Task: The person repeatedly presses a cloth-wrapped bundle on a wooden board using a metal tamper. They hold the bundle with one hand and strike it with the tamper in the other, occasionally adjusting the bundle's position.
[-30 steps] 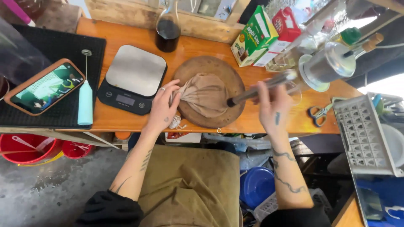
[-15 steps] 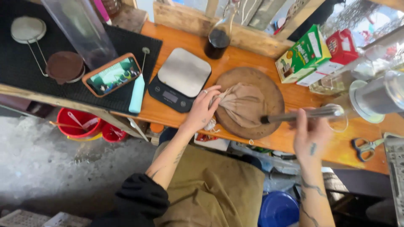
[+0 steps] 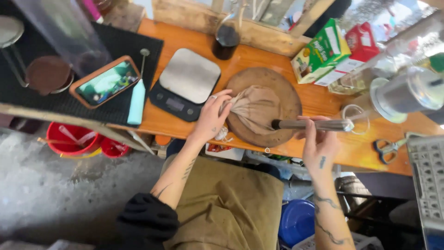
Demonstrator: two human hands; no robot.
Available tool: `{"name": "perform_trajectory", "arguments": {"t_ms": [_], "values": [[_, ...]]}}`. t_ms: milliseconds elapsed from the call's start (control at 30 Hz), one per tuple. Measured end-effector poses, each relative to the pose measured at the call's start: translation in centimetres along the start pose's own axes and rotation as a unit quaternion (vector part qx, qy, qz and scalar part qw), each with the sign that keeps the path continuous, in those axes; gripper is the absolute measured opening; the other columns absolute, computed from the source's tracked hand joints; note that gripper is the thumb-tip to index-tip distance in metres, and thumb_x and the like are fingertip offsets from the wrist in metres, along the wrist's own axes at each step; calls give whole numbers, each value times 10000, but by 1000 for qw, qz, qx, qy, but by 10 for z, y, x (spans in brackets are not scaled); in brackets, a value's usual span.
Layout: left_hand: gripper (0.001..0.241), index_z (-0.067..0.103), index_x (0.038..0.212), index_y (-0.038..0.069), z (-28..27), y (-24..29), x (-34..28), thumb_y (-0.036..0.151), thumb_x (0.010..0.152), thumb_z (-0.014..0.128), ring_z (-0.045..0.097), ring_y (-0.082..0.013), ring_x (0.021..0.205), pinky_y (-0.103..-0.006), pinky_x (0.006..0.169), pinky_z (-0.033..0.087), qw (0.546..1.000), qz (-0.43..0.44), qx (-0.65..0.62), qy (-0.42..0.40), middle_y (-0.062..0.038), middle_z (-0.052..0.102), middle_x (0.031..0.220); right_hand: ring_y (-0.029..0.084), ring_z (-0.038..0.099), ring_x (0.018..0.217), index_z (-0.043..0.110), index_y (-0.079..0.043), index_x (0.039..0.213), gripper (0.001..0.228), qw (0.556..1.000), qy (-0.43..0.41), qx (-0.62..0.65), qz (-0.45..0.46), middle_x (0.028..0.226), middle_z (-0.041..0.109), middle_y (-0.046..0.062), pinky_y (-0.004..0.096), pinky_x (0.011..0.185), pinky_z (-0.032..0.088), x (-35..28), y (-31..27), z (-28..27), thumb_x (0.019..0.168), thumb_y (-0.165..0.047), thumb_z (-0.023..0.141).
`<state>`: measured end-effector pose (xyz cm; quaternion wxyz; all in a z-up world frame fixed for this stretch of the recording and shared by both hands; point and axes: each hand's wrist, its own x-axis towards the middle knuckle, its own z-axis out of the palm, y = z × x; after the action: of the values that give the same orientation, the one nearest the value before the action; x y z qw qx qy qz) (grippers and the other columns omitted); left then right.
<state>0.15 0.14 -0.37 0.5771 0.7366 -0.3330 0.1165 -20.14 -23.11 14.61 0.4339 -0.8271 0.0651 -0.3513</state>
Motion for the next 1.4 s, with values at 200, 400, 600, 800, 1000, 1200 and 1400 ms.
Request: {"name": "perform_trajectory", "arguments": {"t_ms": [200,400,600,800,1000,1200,1400], "values": [[164,771,1299,41,2,-1,3,121,1169,712,739,-418,1357,-533,1157,592,1000,12,-8,-7,-158,786,1489,225,765,730,585,-5,1331,200,994,100,-37,-33,1172,828,241,362,669,643,16,3,-18,1326,-201,550],[186,775,1326,37,0,-3,-1,128,1171,729,736,-404,1359,-526,1155,594,1000,9,18,-11,-137,788,1495,260,776,696,714,72,1257,64,990,57,-109,-62,1057,862,224,374,652,653,25,-16,-22,1238,11,717],[183,769,1330,37,-1,-3,3,115,1171,724,728,-398,1381,-531,1163,593,1000,16,26,-2,-122,773,1524,277,767,621,762,47,1134,86,992,22,-118,-42,942,858,215,423,611,640,27,-27,-18,1180,-19,792],[172,772,1317,45,0,2,-1,143,1186,720,741,-385,1354,-519,1151,597,1000,18,15,-1,-103,783,1494,340,855,854,735,36,1247,133,996,11,-84,-5,1080,854,217,439,743,700,-5,-12,2,1200,-88,743],[175,762,1328,15,-3,6,3,108,1190,709,737,-411,1356,-537,1144,598,1000,19,9,-1,-136,781,1495,290,796,694,638,80,1292,173,991,77,-57,-95,1134,848,278,374,675,680,-2,-28,-3,1275,-82,581],[177,764,1317,17,-5,5,-2,116,1179,714,735,-420,1349,-541,1134,602,1000,8,7,-12,-142,784,1485,282,810,729,701,53,1289,84,988,31,-142,-59,1115,856,213,400,708,673,-2,-37,-18,1248,-20,701],[174,763,1320,22,-3,4,6,124,1188,713,734,-401,1359,-518,1137,604,1000,16,16,2,-129,781,1493,378,866,880,750,53,1237,99,996,-28,-81,-38,1108,865,246,469,769,693,15,-31,0,1202,-36,725]]}}
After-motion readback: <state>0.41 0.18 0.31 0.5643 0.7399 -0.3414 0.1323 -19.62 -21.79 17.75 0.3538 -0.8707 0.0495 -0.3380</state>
